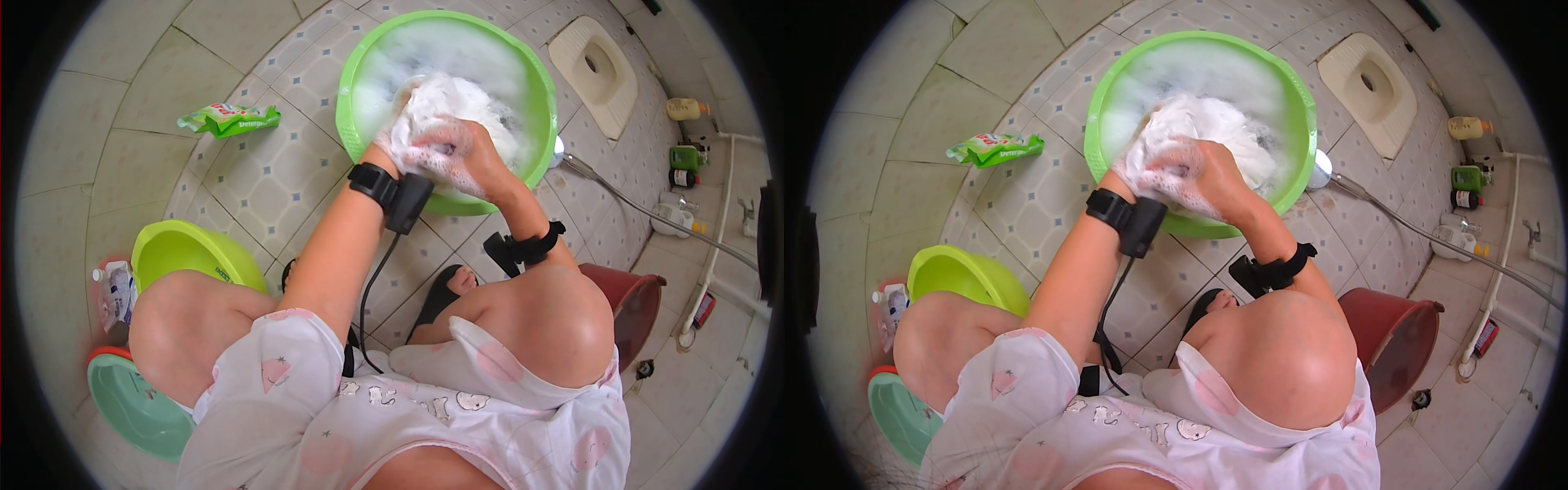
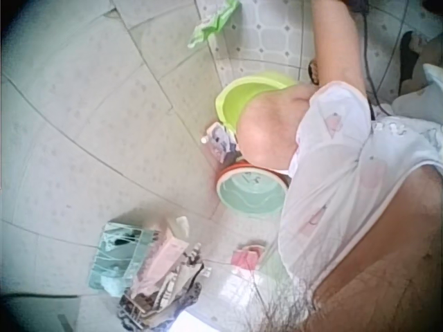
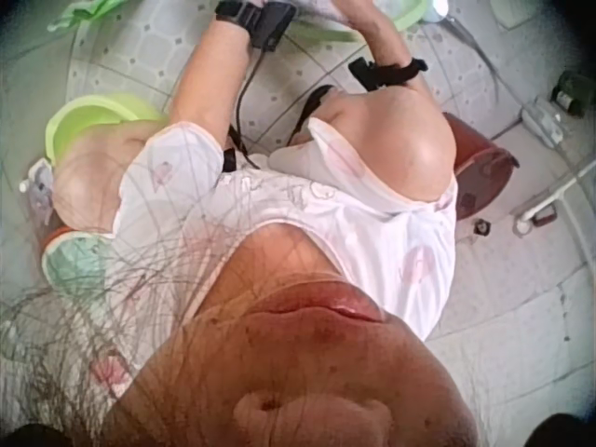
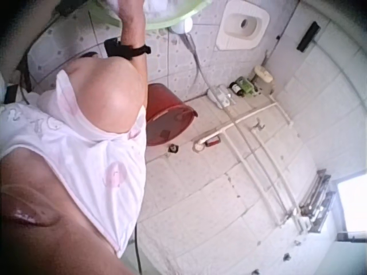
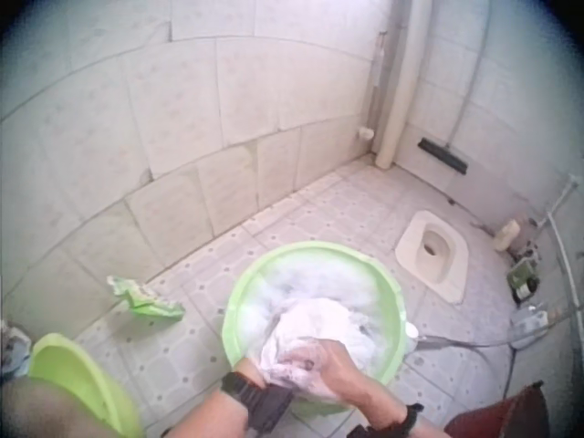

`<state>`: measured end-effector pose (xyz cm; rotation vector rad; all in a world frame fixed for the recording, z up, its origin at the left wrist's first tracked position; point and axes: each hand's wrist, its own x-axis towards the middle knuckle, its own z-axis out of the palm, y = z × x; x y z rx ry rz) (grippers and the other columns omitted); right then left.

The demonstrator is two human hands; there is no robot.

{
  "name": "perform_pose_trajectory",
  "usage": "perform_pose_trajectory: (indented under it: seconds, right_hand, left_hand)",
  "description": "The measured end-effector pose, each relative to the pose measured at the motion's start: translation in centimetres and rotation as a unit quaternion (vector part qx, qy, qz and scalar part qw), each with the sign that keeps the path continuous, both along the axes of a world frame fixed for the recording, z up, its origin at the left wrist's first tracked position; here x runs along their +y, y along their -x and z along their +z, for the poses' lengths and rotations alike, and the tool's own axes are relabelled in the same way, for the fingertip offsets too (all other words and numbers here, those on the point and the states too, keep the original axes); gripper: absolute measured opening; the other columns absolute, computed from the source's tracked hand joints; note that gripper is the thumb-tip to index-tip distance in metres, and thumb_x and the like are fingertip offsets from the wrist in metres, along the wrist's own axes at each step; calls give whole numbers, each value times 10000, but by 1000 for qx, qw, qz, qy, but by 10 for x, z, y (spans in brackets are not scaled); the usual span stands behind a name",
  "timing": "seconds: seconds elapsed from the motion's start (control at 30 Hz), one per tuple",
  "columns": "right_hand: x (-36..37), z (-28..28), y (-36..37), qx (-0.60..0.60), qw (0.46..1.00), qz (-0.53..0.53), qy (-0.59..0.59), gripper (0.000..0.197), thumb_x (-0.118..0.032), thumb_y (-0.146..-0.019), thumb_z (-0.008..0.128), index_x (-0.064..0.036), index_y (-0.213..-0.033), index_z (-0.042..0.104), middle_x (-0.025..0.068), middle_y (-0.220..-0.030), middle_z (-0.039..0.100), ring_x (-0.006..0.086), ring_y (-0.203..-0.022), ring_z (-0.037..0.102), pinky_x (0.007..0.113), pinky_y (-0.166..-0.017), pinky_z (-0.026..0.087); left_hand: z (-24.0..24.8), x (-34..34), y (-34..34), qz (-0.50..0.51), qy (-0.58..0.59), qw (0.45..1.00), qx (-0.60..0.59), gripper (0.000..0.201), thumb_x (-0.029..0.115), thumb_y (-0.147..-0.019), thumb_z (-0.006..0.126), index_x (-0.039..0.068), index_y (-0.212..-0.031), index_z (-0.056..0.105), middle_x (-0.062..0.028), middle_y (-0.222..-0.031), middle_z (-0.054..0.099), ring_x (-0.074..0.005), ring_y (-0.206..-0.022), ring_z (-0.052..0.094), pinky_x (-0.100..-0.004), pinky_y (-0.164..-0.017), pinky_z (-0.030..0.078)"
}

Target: Hand-washing a white and a black garment in a green basin with soapy water on the floor.

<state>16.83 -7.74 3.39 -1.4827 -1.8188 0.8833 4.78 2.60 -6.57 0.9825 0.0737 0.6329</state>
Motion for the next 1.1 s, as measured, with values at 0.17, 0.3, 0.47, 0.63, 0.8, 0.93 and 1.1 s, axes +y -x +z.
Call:
perform_pose_trajectory:
  seconds: [0.17, 0.3, 0.47, 0.63, 0.8, 0.93, 1.1]
  right_hand:
    - [-8, -48, -43, -166, 978, -117, -56, 184, -265, -833, 700, -116, -934, 740, 103, -886, 696, 284, -760, 664, 366, -707, 515]
    - [14, -47, -78, 79, 929, -355, -65, 204, -277, -878, 667, -80, -926, 696, 120, -816, 686, 220, -711, 659, 378, -663, 503]
    - [13, -18, -8, -42, 942, -309, -120, 211, -299, -889, 641, -90, -868, 657, 152, -728, 651, 285, -675, 648, 388, -634, 508]
    - [2, -26, -2, -155, 938, -226, -213, 251, -371, -859, 640, -133, -900, 706, 174, -748, 661, 353, -679, 645, 414, -615, 514]
    - [15, -79, -71, -136, 924, -332, -132, 268, -354, -834, 670, -152, -994, 744, 153, -768, 691, 327, -678, 663, 394, -623, 521]
    - [16, -56, -48, -20, 931, -316, -181, 225, -281, -840, 678, -108, -971, 736, 138, -772, 696, 283, -695, 675, 350, -650, 521]
    - [15, -36, -76, 150, 941, -299, -47, 383, -299, -844, 707, -91, -1161, 651, 89, -899, 698, 196, -836, 664, 319, -740, 507]
  left_hand:
    - [24, 0, -7, 104, 233, 967, -6, 232, 194, -946, 534, -12, -988, 632, -95, -958, 674, -174, -845, 654, -303, -756, 540]
    - [25, 4, -17, 129, 274, 951, 63, 351, 238, -958, 531, -28, -1185, 561, -127, -1151, 616, -200, -1012, 622, -319, -888, 522]
    - [20, -23, -26, -4, 382, 924, -12, 358, 250, -973, 520, 3, -1230, 547, -117, -1153, 611, -192, -1029, 611, -335, -899, 525]
    - [-24, -44, -33, 49, 360, 932, -4, 255, 256, -983, 499, 27, -1046, 594, -62, -950, 632, -192, -871, 628, -324, -775, 552]
    - [41, -58, -46, 177, -14, 965, 191, 314, 196, -995, 474, -21, -1197, 578, -90, -1107, 642, -186, -983, 627, -319, -889, 503]
    - [33, -29, -45, 129, 137, 978, 96, 281, 206, -1006, 452, 7, -1128, 610, -83, -1059, 663, -179, -954, 643, -315, -851, 527]
    - [72, -2, -17, -13, 357, 932, -68, 351, 323, -1007, 478, 21, -1136, 599, -117, -1125, 656, -221, -1027, 643, -388, -913, 530]
